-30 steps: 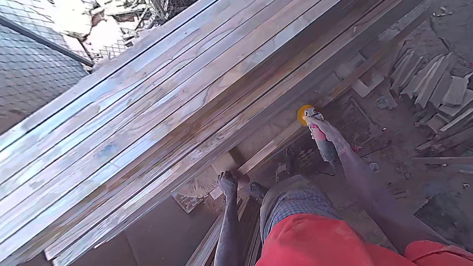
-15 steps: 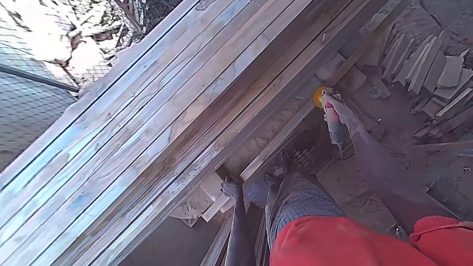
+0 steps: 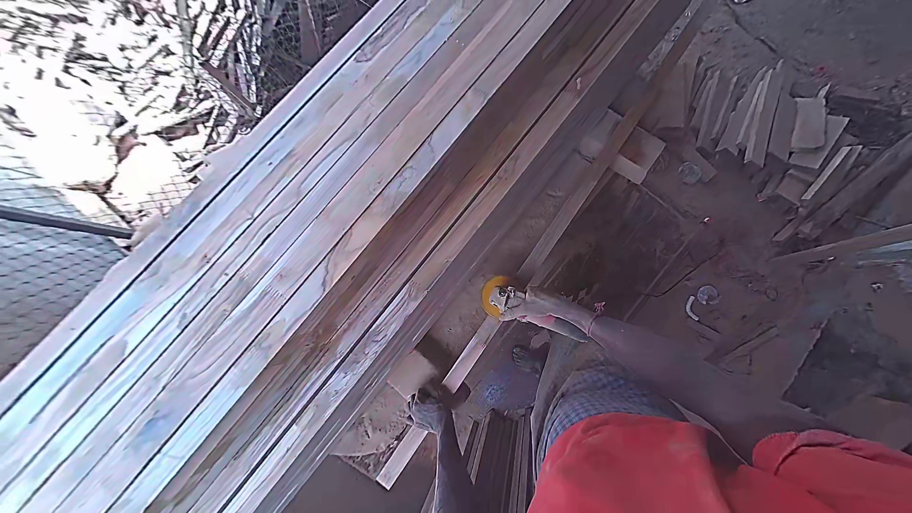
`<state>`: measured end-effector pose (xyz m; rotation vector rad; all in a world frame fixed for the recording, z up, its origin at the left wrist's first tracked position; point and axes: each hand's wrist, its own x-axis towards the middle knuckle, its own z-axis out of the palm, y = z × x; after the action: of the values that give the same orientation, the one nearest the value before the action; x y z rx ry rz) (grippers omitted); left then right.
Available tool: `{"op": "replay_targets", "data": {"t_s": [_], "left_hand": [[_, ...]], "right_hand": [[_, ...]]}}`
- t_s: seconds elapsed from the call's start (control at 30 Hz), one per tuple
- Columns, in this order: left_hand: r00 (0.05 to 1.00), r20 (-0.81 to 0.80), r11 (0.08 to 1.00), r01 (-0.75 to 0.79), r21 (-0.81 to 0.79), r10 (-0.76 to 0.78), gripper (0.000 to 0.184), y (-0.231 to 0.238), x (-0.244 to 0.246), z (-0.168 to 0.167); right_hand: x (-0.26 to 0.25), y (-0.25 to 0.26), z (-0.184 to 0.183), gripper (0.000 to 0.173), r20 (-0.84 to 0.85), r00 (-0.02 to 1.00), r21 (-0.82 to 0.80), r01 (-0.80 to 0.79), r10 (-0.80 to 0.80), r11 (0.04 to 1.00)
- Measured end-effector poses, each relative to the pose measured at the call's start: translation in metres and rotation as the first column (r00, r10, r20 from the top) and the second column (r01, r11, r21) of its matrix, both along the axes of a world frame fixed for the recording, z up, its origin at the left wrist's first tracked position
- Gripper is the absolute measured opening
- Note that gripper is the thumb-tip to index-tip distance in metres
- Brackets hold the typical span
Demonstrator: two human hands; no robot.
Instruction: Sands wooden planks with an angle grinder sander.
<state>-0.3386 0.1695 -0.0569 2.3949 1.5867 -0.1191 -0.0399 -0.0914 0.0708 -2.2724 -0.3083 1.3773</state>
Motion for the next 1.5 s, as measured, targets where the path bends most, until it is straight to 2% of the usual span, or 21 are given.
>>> {"op": "replay_targets", "data": {"t_s": [0.07, 0.17, 0.23, 0.3, 0.4, 0.5, 0.67, 0.7, 0.77, 0.87, 0.93, 1.0, 1.2, 1.33, 1.43, 1.5], "left_hand": [[0.999, -0.023, 1.000, -0.026, 0.016, 0.027, 0.045, 0.014, -0.032, 0.001], [0.997, -0.044, 0.998, -0.059, 0.031, 0.060, 0.051, 0.024, -0.061, 0.003], [0.997, -0.027, 0.998, -0.066, 0.017, 0.067, 0.053, 0.019, -0.056, 0.007], [1.000, 0.017, 1.000, -0.009, -0.002, 0.009, 0.052, 0.002, -0.028, 0.013], [0.989, 0.089, 0.991, 0.125, -0.041, -0.121, 0.044, -0.046, 0.048, 0.023], [0.968, 0.137, 0.978, 0.208, 0.021, -0.209, 0.045, -0.108, 0.155, 0.033], [0.927, 0.231, 0.951, 0.308, -0.026, -0.294, 0.041, -0.210, 0.336, 0.046], [0.929, 0.210, 0.947, 0.319, -0.044, -0.304, 0.042, -0.227, 0.365, 0.047], [0.954, 0.043, 0.941, 0.298, -0.157, -0.295, 0.050, -0.256, 0.415, 0.059], [0.934, -0.181, 0.907, 0.230, -0.352, -0.307, 0.063, -0.281, 0.463, 0.096], [0.921, -0.209, 0.900, 0.237, -0.365, -0.327, 0.064, -0.279, 0.461, 0.090], [0.925, -0.184, 0.905, 0.256, -0.340, -0.331, 0.063, -0.267, 0.443, 0.064], [0.914, -0.180, 0.897, 0.293, -0.331, -0.364, 0.063, -0.210, 0.338, 0.050], [0.907, -0.194, 0.898, 0.301, -0.321, -0.374, 0.066, -0.176, 0.287, 0.050], [0.921, -0.254, 0.935, 0.224, -0.275, -0.296, 0.066, -0.153, 0.253, 0.049], [0.921, -0.269, 0.937, 0.207, -0.280, -0.283, 0.063, -0.146, 0.239, 0.078]], "right_hand": [[0.022, -0.030, 0.002, 0.069, -0.031, 0.987, 0.060, 0.162, -0.160, 0.985], [0.064, -0.079, 0.001, 0.062, -0.073, 0.900, 0.078, 0.436, -0.431, 0.897], [0.094, -0.107, 0.010, 0.060, -0.100, 0.829, 0.116, 0.559, -0.550, 0.821], [0.122, -0.133, 0.023, 0.056, -0.126, 0.766, 0.160, 0.643, -0.630, 0.749], [0.176, -0.168, 0.025, 0.060, -0.100, 0.725, 0.172, 0.687, -0.681, 0.706], [0.235, -0.199, 0.027, 0.064, -0.116, 0.696, 0.192, 0.715, -0.708, 0.672], [0.322, -0.235, 0.066, 0.050, -0.096, 0.620, 0.209, 0.777, -0.779, 0.593], [0.341, -0.247, 0.058, 0.053, -0.077, 0.612, 0.234, 0.778, -0.787, 0.583], [0.382, -0.270, 0.040, 0.059, -0.065, 0.594, 0.238, 0.790, -0.802, 0.565], [0.419, -0.285, 0.051, 0.052, -0.085, 0.542, 0.231, 0.827, -0.836, 0.513], [0.438, -0.299, 0.045, 0.057, -0.097, 0.523, 0.166, 0.847, -0.847, 0.505], [0.446, -0.310, 0.045, 0.062, -0.086, 0.508, 0.155, 0.856, -0.857, 0.493], [0.408, -0.335, 0.046, 0.064, -0.060, 0.471, 0.206, 0.869, -0.880, 0.451], [0.330, -0.302, 0.049, 0.065, -0.020, 0.546, 0.170, 0.828, -0.838, 0.535], [0.258, -0.247, 0.047, 0.062, -0.058, 0.674, 0.141, 0.736, -0.737, 0.662], [0.218, -0.205, 0.031, 0.061, -0.097, 0.780, 0.075, 0.626, -0.619, 0.776]]}}
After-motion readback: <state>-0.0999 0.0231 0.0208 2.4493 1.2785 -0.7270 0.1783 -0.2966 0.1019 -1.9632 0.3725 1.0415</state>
